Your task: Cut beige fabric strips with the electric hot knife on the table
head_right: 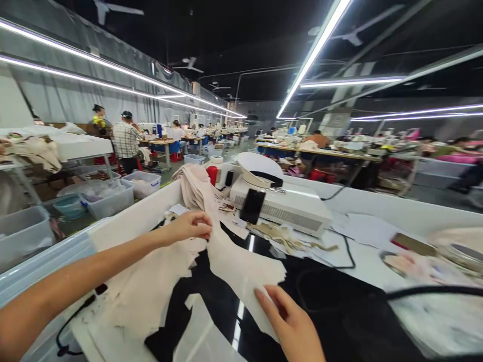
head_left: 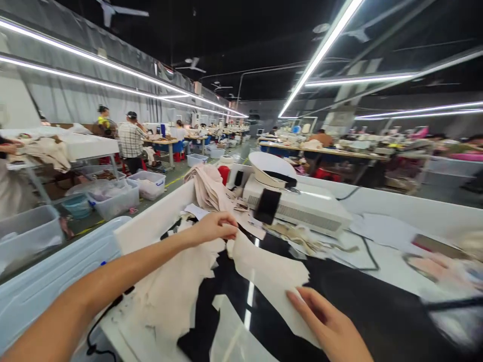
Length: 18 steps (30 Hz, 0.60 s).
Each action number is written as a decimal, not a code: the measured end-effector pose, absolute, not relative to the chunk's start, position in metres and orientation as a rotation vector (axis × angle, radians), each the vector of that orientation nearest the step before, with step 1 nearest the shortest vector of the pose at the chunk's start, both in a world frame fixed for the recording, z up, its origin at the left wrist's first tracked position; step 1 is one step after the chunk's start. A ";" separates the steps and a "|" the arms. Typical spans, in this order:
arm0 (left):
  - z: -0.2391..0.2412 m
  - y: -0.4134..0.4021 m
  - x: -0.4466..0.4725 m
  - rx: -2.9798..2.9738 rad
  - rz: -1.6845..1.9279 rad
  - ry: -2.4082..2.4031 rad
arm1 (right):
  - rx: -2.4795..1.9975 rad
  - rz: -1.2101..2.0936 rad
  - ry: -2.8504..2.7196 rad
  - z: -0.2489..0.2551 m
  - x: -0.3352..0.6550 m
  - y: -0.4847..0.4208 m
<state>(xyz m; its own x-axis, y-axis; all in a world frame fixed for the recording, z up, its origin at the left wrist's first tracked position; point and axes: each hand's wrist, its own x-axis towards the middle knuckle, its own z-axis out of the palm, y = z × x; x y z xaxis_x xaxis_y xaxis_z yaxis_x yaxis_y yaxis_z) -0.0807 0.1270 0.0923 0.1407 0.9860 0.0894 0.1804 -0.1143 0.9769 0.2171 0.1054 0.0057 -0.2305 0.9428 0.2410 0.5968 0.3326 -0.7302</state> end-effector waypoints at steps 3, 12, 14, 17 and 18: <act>0.083 0.149 -0.087 1.391 1.088 1.206 | -1.505 0.694 -1.781 0.016 0.209 0.113; 0.063 0.195 -0.085 1.327 1.017 1.382 | -1.533 0.638 -1.807 0.014 0.191 0.147; 0.058 0.201 -0.086 1.349 0.970 1.423 | -1.544 0.628 -1.826 0.013 0.192 0.154; 0.050 0.211 -0.085 1.405 0.908 1.483 | -1.564 0.604 -1.855 0.011 0.195 0.163; 0.047 0.214 -0.084 1.431 0.891 1.502 | -1.569 0.591 -1.864 0.010 0.196 0.166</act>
<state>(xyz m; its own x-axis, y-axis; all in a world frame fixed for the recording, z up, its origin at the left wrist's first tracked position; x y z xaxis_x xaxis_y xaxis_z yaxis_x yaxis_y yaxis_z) -0.0835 0.2140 0.0469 0.0222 0.9941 -0.1061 0.3839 0.0895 0.9190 0.1957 0.1660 0.0097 -0.0981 0.9797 0.1746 0.7000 0.1927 -0.6877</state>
